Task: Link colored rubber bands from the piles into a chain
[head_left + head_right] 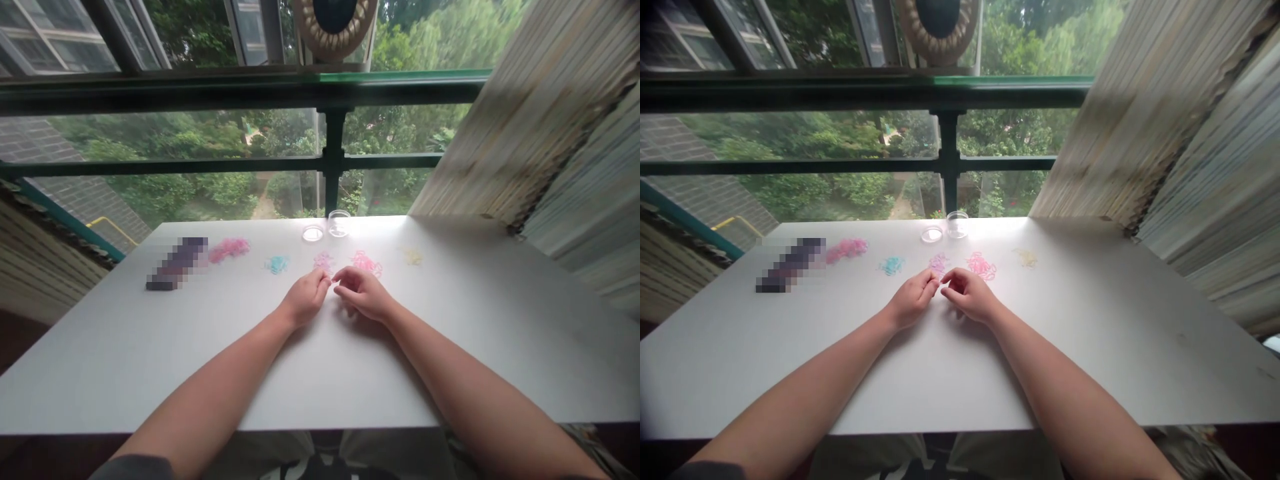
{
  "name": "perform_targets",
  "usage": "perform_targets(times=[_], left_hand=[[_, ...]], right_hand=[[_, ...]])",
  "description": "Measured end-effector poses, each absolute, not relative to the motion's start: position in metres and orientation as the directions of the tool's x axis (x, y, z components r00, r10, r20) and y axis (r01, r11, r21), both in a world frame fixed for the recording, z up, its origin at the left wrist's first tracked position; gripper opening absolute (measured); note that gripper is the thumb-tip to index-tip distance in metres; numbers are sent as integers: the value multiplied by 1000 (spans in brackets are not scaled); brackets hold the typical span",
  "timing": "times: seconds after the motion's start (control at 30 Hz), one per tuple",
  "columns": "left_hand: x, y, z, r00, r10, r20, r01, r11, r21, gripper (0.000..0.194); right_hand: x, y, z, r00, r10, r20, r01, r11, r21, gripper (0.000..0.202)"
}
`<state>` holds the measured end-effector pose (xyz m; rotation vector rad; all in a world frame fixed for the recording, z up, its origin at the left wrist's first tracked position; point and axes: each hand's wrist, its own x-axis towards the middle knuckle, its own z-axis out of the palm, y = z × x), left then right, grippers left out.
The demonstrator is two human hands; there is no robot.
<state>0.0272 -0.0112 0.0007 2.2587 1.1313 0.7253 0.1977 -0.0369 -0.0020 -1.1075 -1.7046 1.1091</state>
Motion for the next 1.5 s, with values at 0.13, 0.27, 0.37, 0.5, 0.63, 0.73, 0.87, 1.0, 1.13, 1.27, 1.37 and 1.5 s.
perform_targets(times=[0.13,0.27,0.37,0.5,0.63,0.73,0.87,1.0,1.13,1.27,1.37,1.5], left_hand=[[22,-13,2,539,812,222,537,-534,653,22],[22,-14,4,549,807,219,536,-541,649,20],[22,-16,4,556,804,208,539,-540,646,20],[22,-20,5,565,800,200,521,-534,665,21],[19,-21,5,579,789,206,464,-527,712,21],[18,-20,4,593,777,209,431,-526,733,21],[17,-19,3,596,775,209,403,-515,757,22],[15,-18,3,575,784,233,392,-514,763,22],[15,-19,3,551,791,266,412,-535,738,15],[16,-19,3,533,801,273,433,-535,726,13],[15,-19,4,528,804,275,444,-536,718,15],[15,-18,5,532,805,263,452,-532,716,16]], right_hand=[[196,-36,-2,-310,930,197,118,243,-963,19],[196,-38,-1,-299,938,175,107,215,-971,17],[196,-39,1,-278,946,169,128,211,-969,15],[196,-39,1,-274,943,189,160,239,-958,11],[198,-38,-1,-264,944,198,205,255,-945,10],[200,-38,-3,-279,942,185,234,254,-939,9],[201,-37,-5,-284,943,174,255,249,-934,8],[201,-38,-4,-278,948,156,248,228,-942,8],[200,-39,-3,-287,949,131,228,200,-953,8],[200,-39,-2,-283,943,175,264,252,-931,6],[200,-39,-2,-298,936,188,306,280,-910,5],[200,-38,-1,-307,926,219,347,323,-880,6]])
